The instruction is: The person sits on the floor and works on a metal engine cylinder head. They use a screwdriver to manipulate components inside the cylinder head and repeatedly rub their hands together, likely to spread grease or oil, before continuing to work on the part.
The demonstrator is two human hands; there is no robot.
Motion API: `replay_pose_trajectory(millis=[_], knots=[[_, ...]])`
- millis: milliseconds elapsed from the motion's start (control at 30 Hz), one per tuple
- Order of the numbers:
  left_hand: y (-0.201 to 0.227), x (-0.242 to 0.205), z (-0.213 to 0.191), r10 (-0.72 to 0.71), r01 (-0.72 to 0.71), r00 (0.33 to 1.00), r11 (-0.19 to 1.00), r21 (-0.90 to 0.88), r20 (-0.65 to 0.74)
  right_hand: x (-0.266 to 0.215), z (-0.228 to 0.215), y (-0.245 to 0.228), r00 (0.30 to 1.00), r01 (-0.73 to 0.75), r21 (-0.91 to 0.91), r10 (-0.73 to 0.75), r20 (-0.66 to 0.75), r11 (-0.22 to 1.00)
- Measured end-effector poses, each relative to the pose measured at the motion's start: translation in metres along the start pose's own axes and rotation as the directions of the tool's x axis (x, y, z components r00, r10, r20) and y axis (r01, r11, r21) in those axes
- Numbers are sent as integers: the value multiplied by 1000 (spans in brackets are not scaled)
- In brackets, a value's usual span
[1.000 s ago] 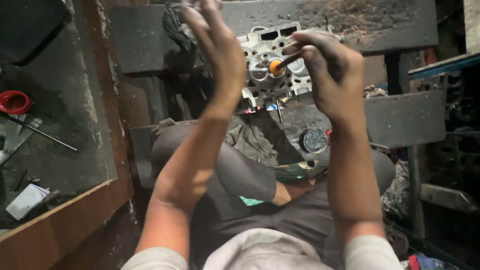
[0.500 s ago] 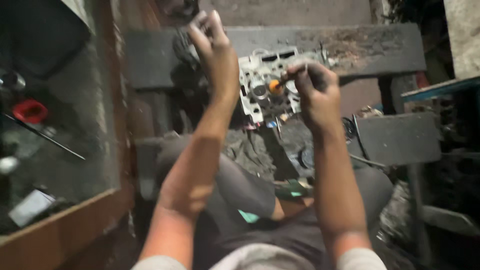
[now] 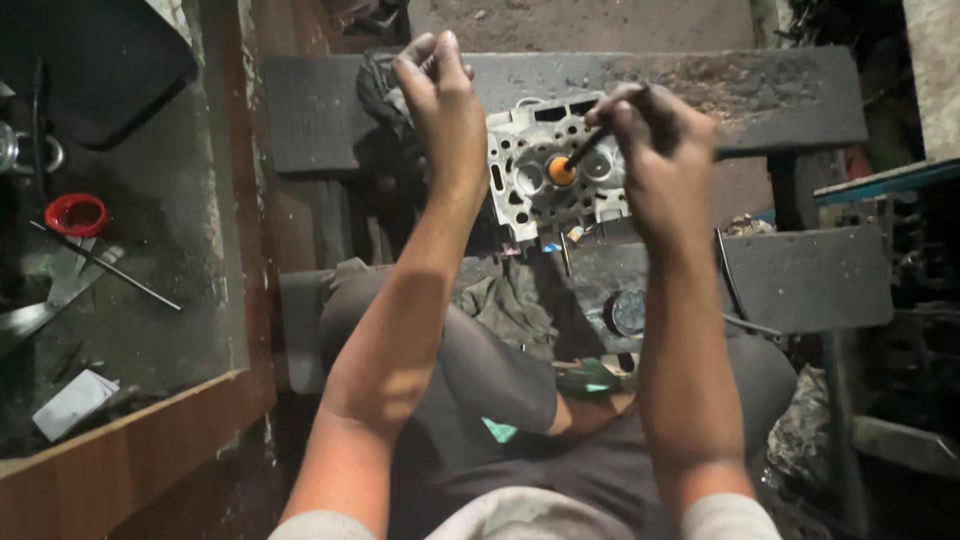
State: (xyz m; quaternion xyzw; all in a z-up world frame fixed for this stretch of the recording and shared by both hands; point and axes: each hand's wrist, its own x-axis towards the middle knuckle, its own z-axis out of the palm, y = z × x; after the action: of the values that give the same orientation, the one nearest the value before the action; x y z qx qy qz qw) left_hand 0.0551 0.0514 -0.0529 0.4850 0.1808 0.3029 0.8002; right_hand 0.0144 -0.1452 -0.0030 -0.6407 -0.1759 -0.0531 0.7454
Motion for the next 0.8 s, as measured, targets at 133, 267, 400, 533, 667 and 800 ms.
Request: replay_pose_trajectory(millis=[133, 267, 400, 533, 667, 800], knots=[[-5, -3, -5, -14, 14, 1000, 999, -51, -1, -16, 0, 12, 996, -87, 177, 92, -21, 980], [1, 11, 5, -26, 28, 999, 995, -94, 22, -9, -4, 1, 998, -55, -97, 53, -25, 994], [-3, 3, -1, -72, 74, 997, 994, -77, 23, -4, 9, -27, 998, -60, -431, 56, -23, 900], [-1, 2, 0, -100, 104, 994, 991, -85, 47, -15, 22, -67, 992, 106, -319, -79, 95, 942], [-8, -1, -1, -77, 81, 995, 994, -79, 58, -15, 14, -71, 996, -37, -305, 58, 62, 952], [-8, 1, -2, -99, 102, 994, 992, -68, 49, -17, 1, -61, 991, 126, -158, -117, 65, 979]])
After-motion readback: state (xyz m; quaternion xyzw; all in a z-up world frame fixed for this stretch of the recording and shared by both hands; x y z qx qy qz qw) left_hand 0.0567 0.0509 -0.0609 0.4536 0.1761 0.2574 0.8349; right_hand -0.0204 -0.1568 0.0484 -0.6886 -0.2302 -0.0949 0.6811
